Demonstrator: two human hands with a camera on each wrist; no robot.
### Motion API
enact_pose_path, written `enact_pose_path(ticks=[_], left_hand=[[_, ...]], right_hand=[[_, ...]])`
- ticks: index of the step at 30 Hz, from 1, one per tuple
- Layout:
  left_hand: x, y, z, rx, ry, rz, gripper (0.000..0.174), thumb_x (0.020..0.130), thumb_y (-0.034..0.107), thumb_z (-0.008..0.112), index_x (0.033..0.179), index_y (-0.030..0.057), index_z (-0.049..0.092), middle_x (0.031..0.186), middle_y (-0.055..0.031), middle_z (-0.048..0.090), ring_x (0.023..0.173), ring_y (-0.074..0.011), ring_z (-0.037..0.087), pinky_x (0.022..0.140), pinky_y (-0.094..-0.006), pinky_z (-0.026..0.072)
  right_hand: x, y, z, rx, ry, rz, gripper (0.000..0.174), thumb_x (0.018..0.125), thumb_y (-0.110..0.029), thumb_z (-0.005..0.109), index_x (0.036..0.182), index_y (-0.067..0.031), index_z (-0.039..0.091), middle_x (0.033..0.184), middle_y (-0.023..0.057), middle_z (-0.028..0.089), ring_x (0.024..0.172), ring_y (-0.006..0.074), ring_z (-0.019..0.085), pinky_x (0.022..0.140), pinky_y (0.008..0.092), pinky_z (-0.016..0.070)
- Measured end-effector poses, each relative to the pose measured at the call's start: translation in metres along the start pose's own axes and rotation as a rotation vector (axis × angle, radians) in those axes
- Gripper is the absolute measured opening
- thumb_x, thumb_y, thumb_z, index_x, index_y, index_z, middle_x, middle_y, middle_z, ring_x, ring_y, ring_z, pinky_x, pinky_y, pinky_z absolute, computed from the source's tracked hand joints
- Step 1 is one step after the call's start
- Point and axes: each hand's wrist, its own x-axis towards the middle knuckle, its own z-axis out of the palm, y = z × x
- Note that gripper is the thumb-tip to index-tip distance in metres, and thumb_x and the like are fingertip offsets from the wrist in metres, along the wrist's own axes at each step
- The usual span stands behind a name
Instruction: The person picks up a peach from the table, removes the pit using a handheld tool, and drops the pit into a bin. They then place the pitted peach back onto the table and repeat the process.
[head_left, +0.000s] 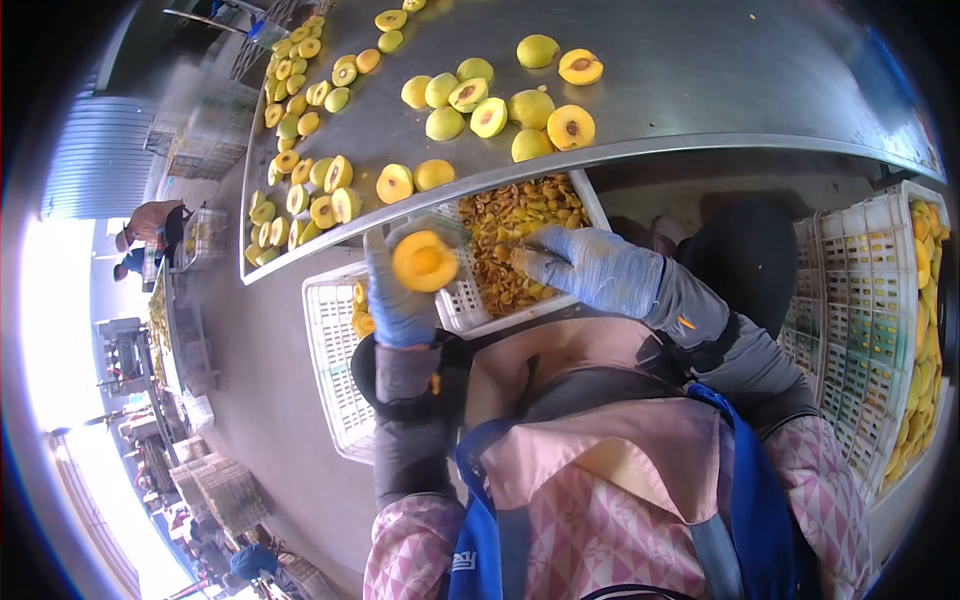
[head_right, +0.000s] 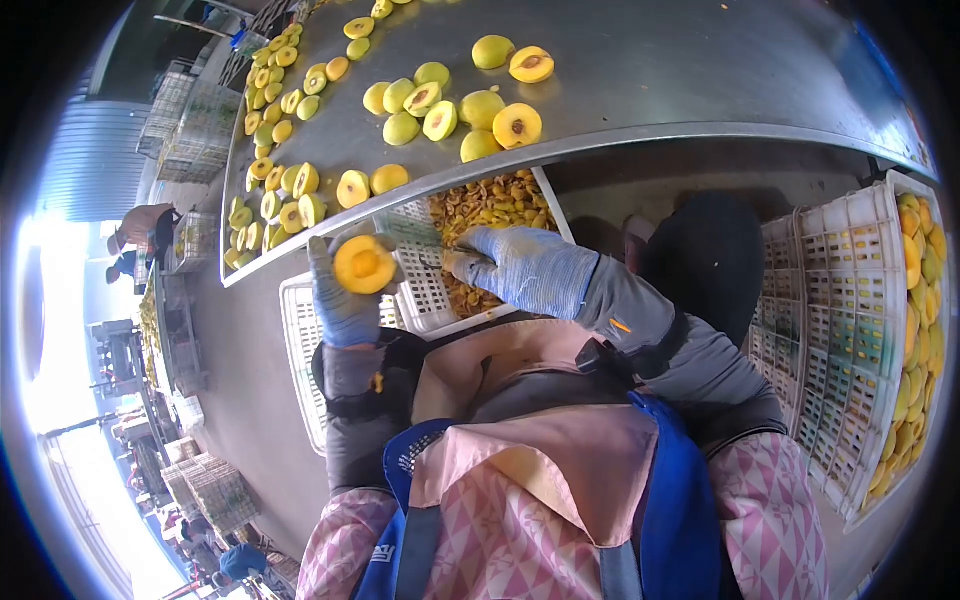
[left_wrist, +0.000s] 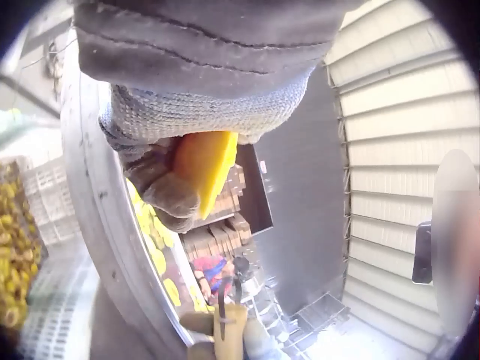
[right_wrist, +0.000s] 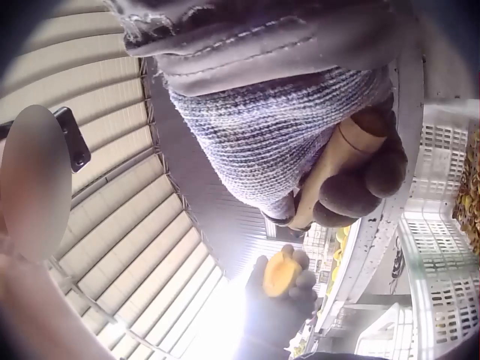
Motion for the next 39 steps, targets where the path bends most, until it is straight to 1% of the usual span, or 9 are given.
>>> enact_pose_path(ticks=[1,4,8,11,17,30,33,34,39], left_hand=[[-0.005,0.006,-0.015,0.162,0.14,0.097,0.059,0.098,0.055,0.043,0.112,0.0001,0.06,0.089,-0.0125,0.066,0.073,-0.0194,0.064,0.053,-0.0266,0.0515],[-0.022,0.038,-0.081,0.921,0.35,0.443,0.039,0.097,0.037,0.053,0.109,0.0019,0.065,0.087,-0.0096,0.064,0.082,-0.0193,0.064,0.073,-0.029,0.0537],[-0.04,0.094,-0.182,1.448,0.38,0.033,0.025,0.09,0.024,0.058,0.095,0.0025,0.07,0.091,-0.0109,0.067,0.089,-0.0217,0.065,0.079,-0.0326,0.0506],[-0.017,0.1,-0.151,2.032,0.345,0.046,0.024,0.088,0.022,0.059,0.094,0.0018,0.07,0.092,-0.0145,0.067,0.091,-0.0263,0.064,0.081,-0.0342,0.049],[0.12,0.049,-0.019,1.659,0.026,0.378,0.031,0.085,0.021,0.063,0.109,0.0018,0.066,0.098,-0.016,0.066,0.09,-0.0303,0.064,0.081,-0.0377,0.0484],[0.215,-0.021,0.052,1.885,-0.168,0.102,0.05,0.073,0.026,0.077,0.12,0.014,0.062,0.102,-0.011,0.07,0.094,-0.0299,0.067,0.083,-0.0388,0.0535],[0.174,-0.009,0.05,0.674,-0.06,-0.053,0.04,0.079,0.004,0.074,0.117,0.0028,0.061,0.095,-0.0063,0.065,0.084,-0.0138,0.064,0.073,-0.0273,0.0536],[0.155,-0.008,0.053,0.676,-0.058,-0.061,0.04,0.079,0.004,0.074,0.117,0.0028,0.061,0.095,-0.0063,0.065,0.084,-0.0138,0.064,0.073,-0.0273,0.0536],[0.08,-0.016,0.067,0.034,0.148,-0.161,0.051,0.098,0.044,0.053,0.126,0.0009,0.055,0.101,-0.0069,0.066,0.088,-0.0197,0.063,0.08,-0.0354,0.0542]], right_hand=[[0.001,0.01,0.004,-0.121,0.033,-0.208,0.043,0.097,-0.043,0.053,0.108,-0.0019,0.062,0.09,0.0221,0.067,0.086,0.0386,0.066,0.077,0.0434,0.0526],[-0.003,0.007,0.005,-0.354,0.041,-0.032,0.041,0.095,-0.042,0.054,0.105,-0.0029,0.061,0.082,0.0218,0.067,0.078,0.0399,0.066,0.07,0.0463,0.0525],[-0.01,0.002,0.001,-0.394,0.012,-0.065,0.039,0.095,-0.04,0.054,0.098,-0.0015,0.058,0.077,0.022,0.066,0.074,0.0396,0.066,0.067,0.0475,0.0522],[-0.012,-0.003,-0.002,-0.396,0.003,-0.044,0.037,0.094,-0.038,0.054,0.098,-0.0013,0.057,0.076,0.0212,0.066,0.073,0.0389,0.067,0.066,0.0474,0.0523],[-0.011,-0.002,-0.013,-0.421,0.014,-0.012,0.037,0.094,-0.038,0.055,0.1,-0.0018,0.057,0.075,0.0209,0.067,0.073,0.0381,0.067,0.066,0.0471,0.0527],[-0.012,0.0,-0.026,-0.283,0.271,-0.051,0.036,0.095,-0.037,0.056,0.105,-0.0024,0.055,0.068,0.0187,0.064,0.065,0.0367,0.066,0.059,0.0445,0.0531],[-0.011,0.001,-0.029,-0.196,0.373,-0.081,0.034,0.095,-0.034,0.057,0.109,-0.0022,0.054,0.07,0.019,0.064,0.065,0.037,0.066,0.059,0.044,0.053],[-0.01,0.002,-0.028,-0.148,0.443,-0.121,0.033,0.096,-0.032,0.058,0.11,-0.0021,0.054,0.072,0.0194,0.064,0.066,0.0372,0.066,0.059,0.0436,0.0531],[0.004,0.01,-0.011,-0.135,0.465,-0.157,0.034,0.096,-0.032,0.059,0.11,-0.0023,0.055,0.075,0.0209,0.064,0.068,0.0376,0.065,0.062,0.0441,0.0528]])
